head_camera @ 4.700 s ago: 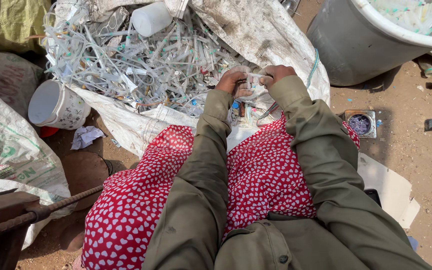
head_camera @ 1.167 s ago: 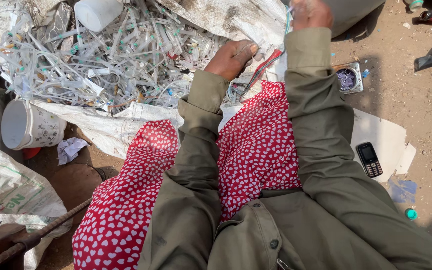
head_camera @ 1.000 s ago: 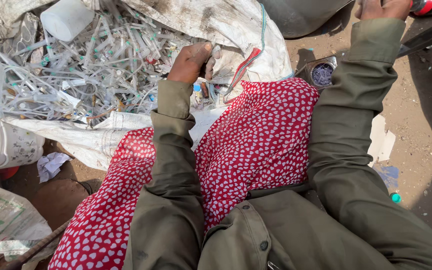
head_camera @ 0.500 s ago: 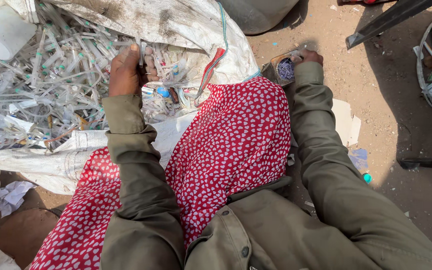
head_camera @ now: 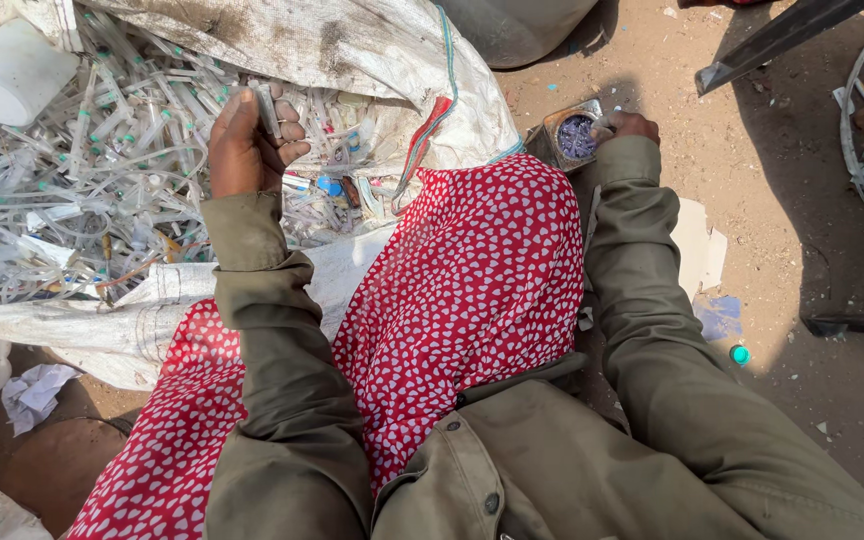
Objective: The person sits on the ground and repeatedly picks up used syringes from a large sack. They separate the syringe components by hand and place the separated parts into a nearby bucket.
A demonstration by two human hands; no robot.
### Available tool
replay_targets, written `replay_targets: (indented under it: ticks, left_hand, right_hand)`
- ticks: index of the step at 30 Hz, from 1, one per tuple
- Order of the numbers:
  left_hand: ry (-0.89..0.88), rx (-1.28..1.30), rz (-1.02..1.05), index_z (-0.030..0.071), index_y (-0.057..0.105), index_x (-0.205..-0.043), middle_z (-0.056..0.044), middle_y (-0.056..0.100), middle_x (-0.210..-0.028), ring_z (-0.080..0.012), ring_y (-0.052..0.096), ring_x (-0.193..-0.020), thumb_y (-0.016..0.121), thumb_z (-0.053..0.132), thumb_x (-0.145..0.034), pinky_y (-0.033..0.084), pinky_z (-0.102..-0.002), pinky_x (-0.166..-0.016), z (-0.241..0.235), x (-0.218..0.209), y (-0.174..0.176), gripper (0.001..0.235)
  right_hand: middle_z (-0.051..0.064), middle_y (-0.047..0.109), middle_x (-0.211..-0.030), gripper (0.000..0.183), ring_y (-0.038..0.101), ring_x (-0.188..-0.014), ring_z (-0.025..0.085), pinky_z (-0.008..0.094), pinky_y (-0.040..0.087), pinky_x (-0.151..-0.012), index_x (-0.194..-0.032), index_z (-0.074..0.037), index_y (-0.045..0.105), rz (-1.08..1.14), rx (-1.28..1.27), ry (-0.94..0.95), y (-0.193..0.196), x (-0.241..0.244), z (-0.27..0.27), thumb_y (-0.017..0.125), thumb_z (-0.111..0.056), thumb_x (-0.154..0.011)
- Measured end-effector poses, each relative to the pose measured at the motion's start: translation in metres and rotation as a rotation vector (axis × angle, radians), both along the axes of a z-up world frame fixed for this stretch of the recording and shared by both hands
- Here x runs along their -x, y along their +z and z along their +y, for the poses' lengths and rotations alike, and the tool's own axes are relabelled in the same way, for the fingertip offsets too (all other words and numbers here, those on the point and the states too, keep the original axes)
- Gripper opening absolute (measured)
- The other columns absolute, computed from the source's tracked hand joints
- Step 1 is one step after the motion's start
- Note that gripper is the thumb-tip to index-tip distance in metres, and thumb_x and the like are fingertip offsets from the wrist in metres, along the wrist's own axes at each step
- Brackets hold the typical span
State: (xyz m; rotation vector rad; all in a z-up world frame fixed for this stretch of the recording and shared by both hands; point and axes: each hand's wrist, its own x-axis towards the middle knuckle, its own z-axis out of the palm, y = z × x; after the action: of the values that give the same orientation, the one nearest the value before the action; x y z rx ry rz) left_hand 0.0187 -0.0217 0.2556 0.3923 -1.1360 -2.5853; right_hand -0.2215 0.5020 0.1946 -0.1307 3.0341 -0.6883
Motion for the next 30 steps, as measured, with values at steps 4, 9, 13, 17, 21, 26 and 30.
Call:
replay_targets:
  ticks: [4, 9, 13, 17, 21, 26, 30]
  left_hand:
    - [0.004, 0.012, 0.013, 0.0, 0.064, -0.125, -0.011, 0.07, -0.097, -0.0171, 0.071, -0.078, 0.056, 0.029, -0.111, 0.063, -0.032, -0.069, 0.002, -0.004, 0.003, 0.033]
    - [0.011, 0.02, -0.021, 0.001, 0.064, -0.12, -0.01, 0.071, -0.094, -0.0165, 0.07, -0.075, 0.057, 0.029, -0.11, 0.063, -0.031, -0.066, 0.004, -0.002, 0.005, 0.031]
    - [0.026, 0.035, -0.01, 0.001, 0.065, -0.119, -0.01, 0.07, -0.093, -0.0161, 0.07, -0.074, 0.058, 0.028, -0.11, 0.062, -0.03, -0.066, 0.003, -0.004, 0.003, 0.03]
    - [0.033, 0.044, -0.028, 0.002, 0.065, -0.116, -0.009, 0.07, -0.092, -0.0159, 0.071, -0.075, 0.059, 0.028, -0.108, 0.064, -0.031, -0.067, 0.005, -0.001, 0.005, 0.027]
    - [0.065, 0.067, -0.051, 0.004, 0.066, -0.113, -0.009, 0.07, -0.091, -0.0146, 0.07, -0.074, 0.063, 0.027, -0.107, 0.063, -0.03, -0.066, 0.009, 0.0, 0.012, 0.024]
    - [0.124, 0.126, -0.126, 0.009, 0.062, -0.099, -0.001, 0.063, -0.082, -0.0098, 0.065, -0.068, 0.072, 0.032, -0.101, 0.062, -0.027, -0.061, 0.007, -0.003, 0.012, 0.025]
    - [0.165, 0.18, -0.195, 0.013, 0.059, -0.091, 0.002, 0.054, -0.07, -0.009, 0.054, -0.055, 0.081, 0.038, -0.089, 0.05, -0.028, -0.047, 0.01, 0.006, -0.012, 0.034]
  right_hand:
    - [0.013, 0.076, -0.093, 0.009, 0.072, -0.084, 0.029, 0.04, 0.056, -0.08, -0.094, -0.017, 0.081, -0.142, -0.077, 0.026, 0.01, -0.001, -0.016, 0.082, -0.021, -0.087]
    - [0.016, 0.074, -0.094, 0.007, 0.072, -0.086, 0.034, 0.042, 0.057, -0.079, -0.095, -0.015, 0.082, 0.0, -0.077, -0.072, 0.016, 0.001, -0.022, 0.081, -0.019, -0.089]
    - [0.014, 0.076, -0.093, 0.007, 0.073, -0.086, 0.032, 0.042, 0.057, -0.08, -0.094, -0.015, 0.081, -0.085, -0.054, -0.129, 0.022, 0.008, -0.006, 0.08, -0.02, -0.089]
    - [0.014, 0.075, -0.094, 0.015, 0.074, -0.086, 0.029, 0.041, 0.059, -0.079, -0.102, -0.016, 0.08, 0.068, 0.003, -0.017, 0.007, 0.01, -0.001, 0.08, -0.015, -0.087]
    - [0.008, 0.078, -0.096, 0.006, 0.074, -0.087, 0.024, 0.037, 0.059, -0.083, -0.095, -0.018, 0.082, -0.159, -0.057, -0.008, -0.007, 0.015, -0.012, 0.076, -0.018, -0.094]
    - [0.009, 0.078, -0.097, 0.017, 0.075, -0.087, 0.022, 0.035, 0.059, -0.082, -0.109, -0.017, 0.081, -0.066, -0.01, 0.153, 0.056, 0.004, -0.028, 0.07, -0.015, -0.097]
    - [0.016, 0.077, -0.104, 0.017, 0.073, -0.09, 0.021, 0.035, 0.057, -0.082, -0.116, 0.0, 0.079, 0.286, 0.149, 0.45, 0.161, -0.035, -0.08, 0.074, -0.006, -0.101]
